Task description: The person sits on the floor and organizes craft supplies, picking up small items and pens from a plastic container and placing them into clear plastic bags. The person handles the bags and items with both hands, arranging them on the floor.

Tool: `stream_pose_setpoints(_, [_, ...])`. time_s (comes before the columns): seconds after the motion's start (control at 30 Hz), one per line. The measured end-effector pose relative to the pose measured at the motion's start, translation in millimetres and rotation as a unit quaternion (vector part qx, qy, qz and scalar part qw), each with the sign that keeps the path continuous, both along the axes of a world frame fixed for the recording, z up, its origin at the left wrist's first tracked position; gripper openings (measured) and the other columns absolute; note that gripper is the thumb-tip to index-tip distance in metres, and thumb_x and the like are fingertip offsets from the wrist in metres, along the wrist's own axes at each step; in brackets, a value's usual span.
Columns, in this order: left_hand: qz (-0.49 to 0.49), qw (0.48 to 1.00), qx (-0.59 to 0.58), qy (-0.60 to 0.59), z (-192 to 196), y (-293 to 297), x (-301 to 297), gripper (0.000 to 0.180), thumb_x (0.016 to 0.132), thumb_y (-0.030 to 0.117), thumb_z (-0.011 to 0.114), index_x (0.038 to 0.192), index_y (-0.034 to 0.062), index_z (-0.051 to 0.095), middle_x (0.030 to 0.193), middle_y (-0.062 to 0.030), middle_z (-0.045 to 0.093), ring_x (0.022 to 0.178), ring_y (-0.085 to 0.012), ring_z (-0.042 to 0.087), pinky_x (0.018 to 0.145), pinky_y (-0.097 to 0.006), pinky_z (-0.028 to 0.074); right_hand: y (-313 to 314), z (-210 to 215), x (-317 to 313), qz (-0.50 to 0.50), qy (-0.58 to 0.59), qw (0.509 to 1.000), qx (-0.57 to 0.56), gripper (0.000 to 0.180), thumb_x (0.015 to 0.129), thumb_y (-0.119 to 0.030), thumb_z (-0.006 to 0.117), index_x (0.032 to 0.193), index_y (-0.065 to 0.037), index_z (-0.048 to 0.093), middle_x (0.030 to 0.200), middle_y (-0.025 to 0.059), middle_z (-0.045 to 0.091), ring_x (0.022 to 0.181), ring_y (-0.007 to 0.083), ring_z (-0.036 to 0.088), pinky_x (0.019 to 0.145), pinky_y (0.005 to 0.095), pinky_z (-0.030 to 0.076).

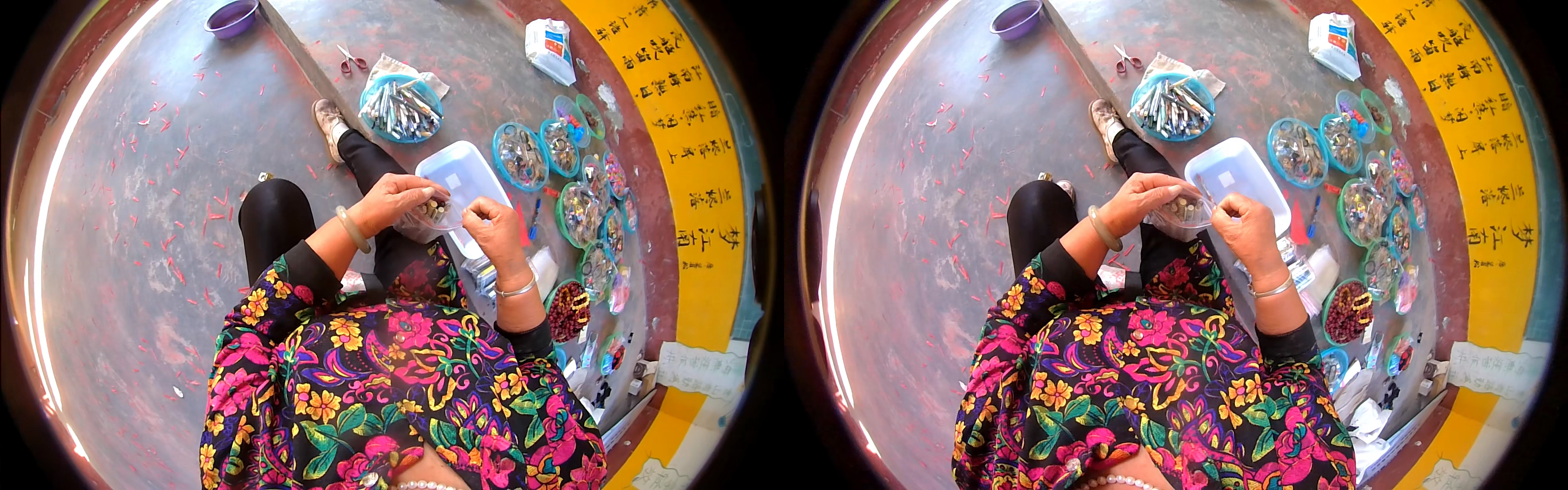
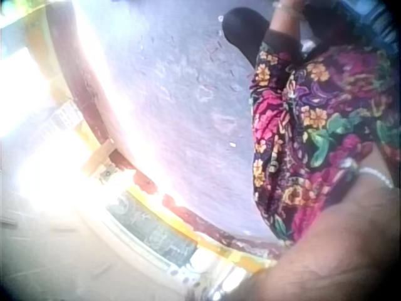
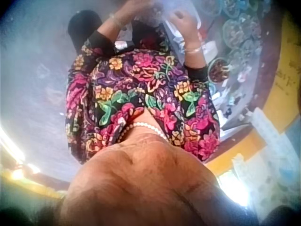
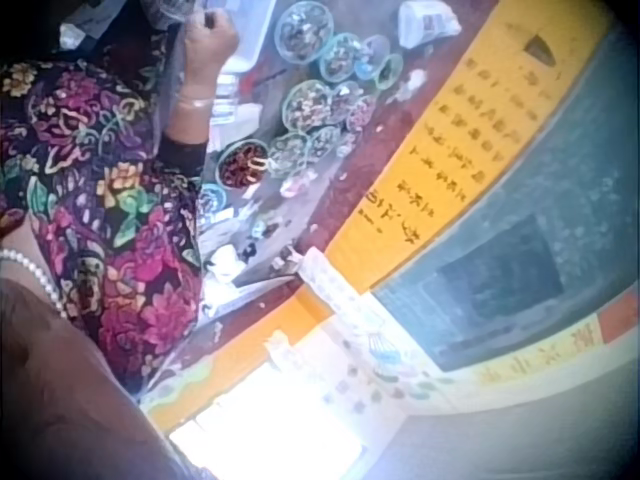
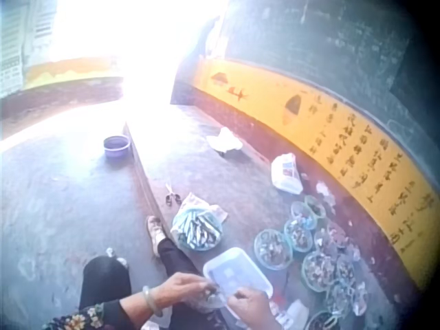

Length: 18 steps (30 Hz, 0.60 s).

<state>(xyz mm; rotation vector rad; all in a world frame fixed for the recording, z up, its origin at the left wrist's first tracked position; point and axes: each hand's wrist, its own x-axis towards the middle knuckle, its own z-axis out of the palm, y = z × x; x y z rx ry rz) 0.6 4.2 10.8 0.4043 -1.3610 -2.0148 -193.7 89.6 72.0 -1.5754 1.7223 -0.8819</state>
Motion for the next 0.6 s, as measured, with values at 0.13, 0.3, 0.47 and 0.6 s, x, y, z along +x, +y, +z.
stream_pose_setpoints(0.13, [0.000, 1.000, -0.008, -0.004, 4, 3, 1, 0.030, 0.093, 0.018, 0.049, 0.108, -0.0043, 0.062, 0.104, -0.0101, 0.065, 0.098, -0.0146, 0.059, 0.090, -0.029, 0.045, -2, 11, 5, 0.010, 0.034, 0.994, -0.108, 0.012, 0.077, -0.006, 0.060, 0.069, 0.001, 0.056, 0.062, 0.0071, 0.057, 0.059, 0.0100, 0.053, 0.056, 0.0255, 0.043])
stream_pose_setpoints(0.3, [0.000, 1.000, 0.021, -0.002, 6, 2, 3, 0.031, 0.093, 0.018, 0.048, 0.109, -0.0055, 0.062, 0.104, -0.0107, 0.065, 0.098, -0.0152, 0.059, 0.089, -0.029, 0.045, -7, 4, -10, -0.003, -0.057, 0.996, -0.075, 0.017, 0.084, -0.012, 0.060, 0.073, 0.002, 0.060, 0.066, 0.0038, 0.061, 0.062, 0.0096, 0.055, 0.060, 0.0246, 0.043])
stream_pose_setpoints(0.47, [0.008, 1.000, 0.023, -0.010, 12, 1, 6, 0.032, 0.093, 0.017, 0.047, 0.109, -0.0068, 0.061, 0.103, -0.0119, 0.065, 0.097, -0.0168, 0.060, 0.088, -0.029, 0.046, -34, -81, -66, -0.097, -0.074, 0.992, -0.031, 0.018, 0.084, -0.016, 0.060, 0.080, 0.000, 0.064, 0.071, 0.0047, 0.064, 0.068, 0.0096, 0.058, 0.064, 0.0243, 0.046])
stream_pose_setpoints(0.6, [0.006, 0.999, 0.047, -0.020, 12, 2, 8, 0.033, 0.093, 0.018, 0.048, 0.109, -0.0075, 0.060, 0.106, -0.0146, 0.064, 0.098, -0.0187, 0.061, 0.088, -0.030, 0.047, -45, -175, -100, -0.122, 0.025, 0.989, 0.080, 0.017, 0.077, -0.019, 0.063, 0.084, -0.004, 0.066, 0.078, 0.0102, 0.067, 0.073, 0.0176, 0.063, 0.069, 0.0287, 0.049])
